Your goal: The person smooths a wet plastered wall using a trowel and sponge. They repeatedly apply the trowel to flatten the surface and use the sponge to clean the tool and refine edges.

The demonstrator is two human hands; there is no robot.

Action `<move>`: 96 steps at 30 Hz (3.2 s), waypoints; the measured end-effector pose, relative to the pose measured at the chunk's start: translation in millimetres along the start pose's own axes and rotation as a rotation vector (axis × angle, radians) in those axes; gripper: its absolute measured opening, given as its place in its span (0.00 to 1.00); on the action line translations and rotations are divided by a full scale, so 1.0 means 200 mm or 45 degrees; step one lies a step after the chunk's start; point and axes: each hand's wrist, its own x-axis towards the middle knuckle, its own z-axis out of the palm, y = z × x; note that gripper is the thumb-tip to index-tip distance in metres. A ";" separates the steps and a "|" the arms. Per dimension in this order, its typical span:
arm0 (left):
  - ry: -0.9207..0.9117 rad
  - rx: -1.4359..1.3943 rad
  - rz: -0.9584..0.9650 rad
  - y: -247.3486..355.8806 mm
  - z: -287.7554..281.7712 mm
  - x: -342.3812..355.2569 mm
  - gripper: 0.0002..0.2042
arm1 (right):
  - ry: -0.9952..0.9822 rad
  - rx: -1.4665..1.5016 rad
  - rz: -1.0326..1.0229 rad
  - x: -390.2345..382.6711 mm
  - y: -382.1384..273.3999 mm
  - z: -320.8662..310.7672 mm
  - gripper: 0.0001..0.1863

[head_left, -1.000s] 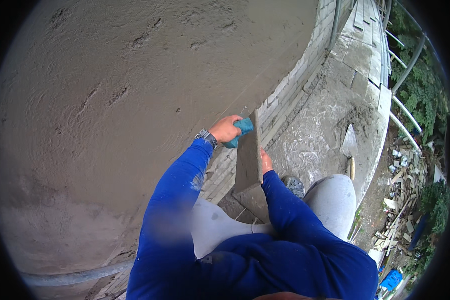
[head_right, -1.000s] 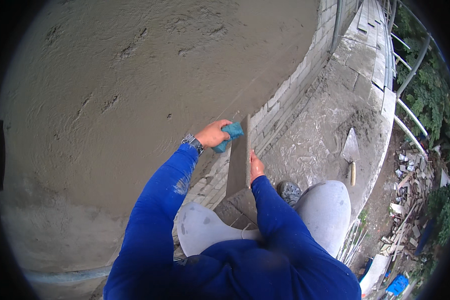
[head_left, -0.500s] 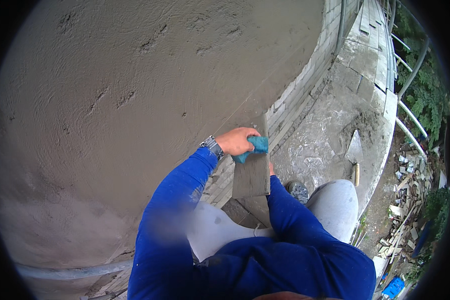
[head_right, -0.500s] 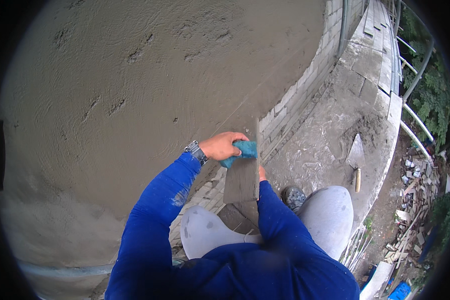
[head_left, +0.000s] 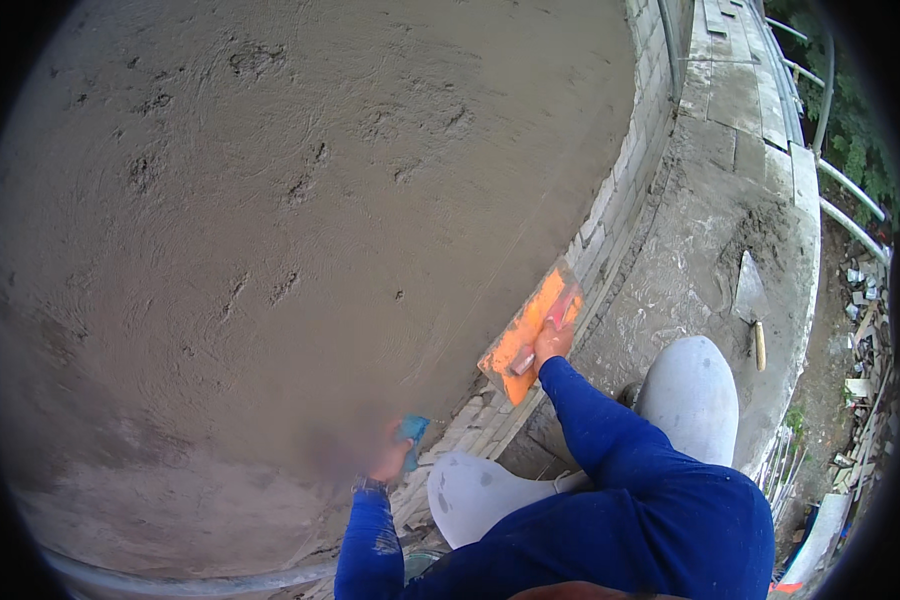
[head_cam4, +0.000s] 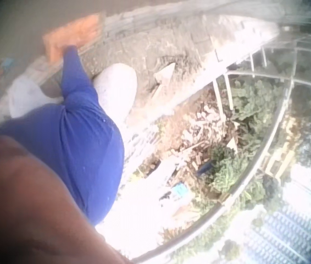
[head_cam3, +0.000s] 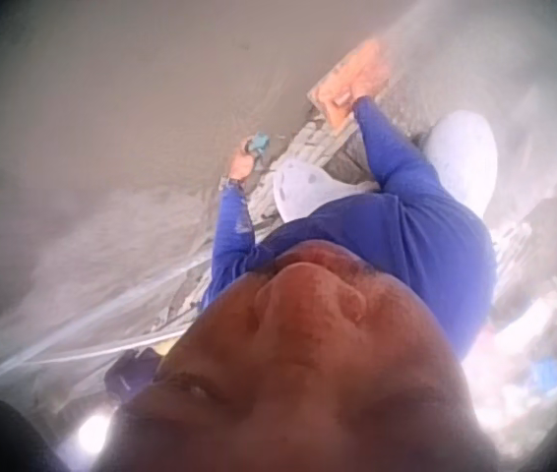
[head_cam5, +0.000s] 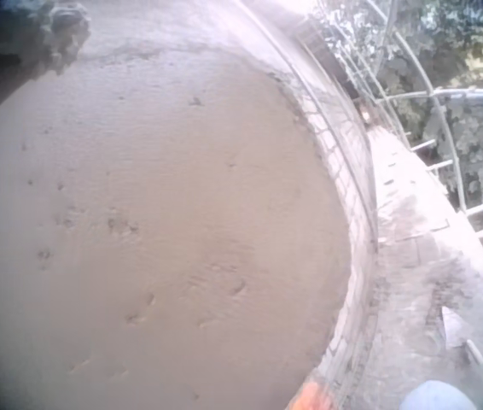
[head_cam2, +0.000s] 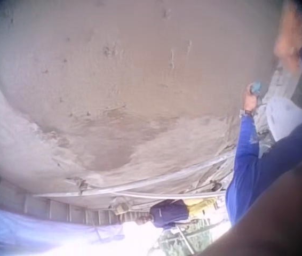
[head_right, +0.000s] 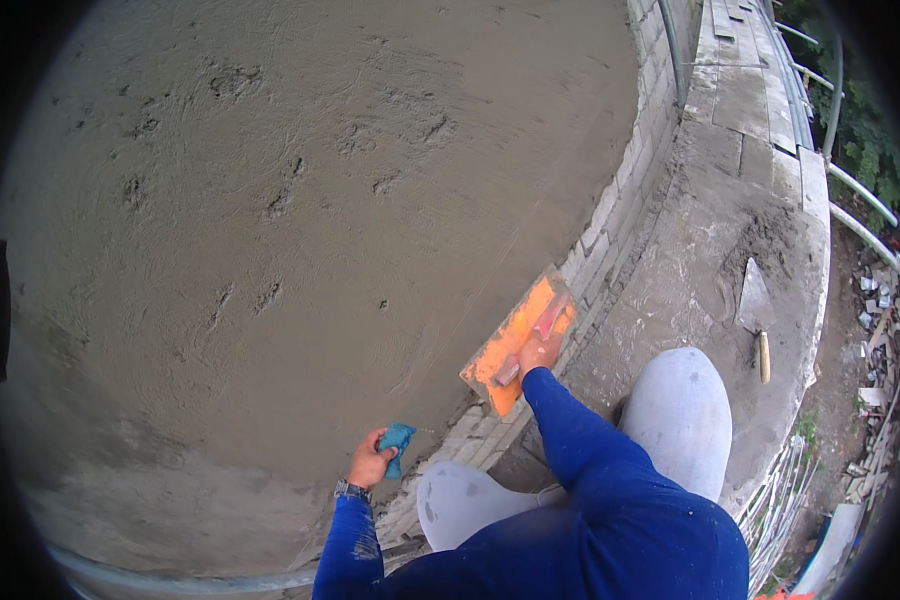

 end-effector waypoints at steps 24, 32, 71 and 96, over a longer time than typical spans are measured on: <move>0.595 -0.126 -0.501 -0.44 -0.40 -1.21 0.24 | -0.570 -0.072 -1.112 0.22 -1.28 1.14 0.15; 0.524 -0.187 -0.251 0.16 -0.49 -0.87 0.25 | -0.930 -0.107 -1.447 -0.25 -1.40 1.12 0.17; 0.777 -1.355 -0.169 -0.25 -0.39 -1.10 0.41 | -0.498 0.031 -1.172 0.44 -1.45 1.19 0.13; 0.682 -1.593 0.156 0.00 -0.27 -0.77 0.33 | -0.960 0.197 -0.681 -0.55 -0.98 1.07 0.09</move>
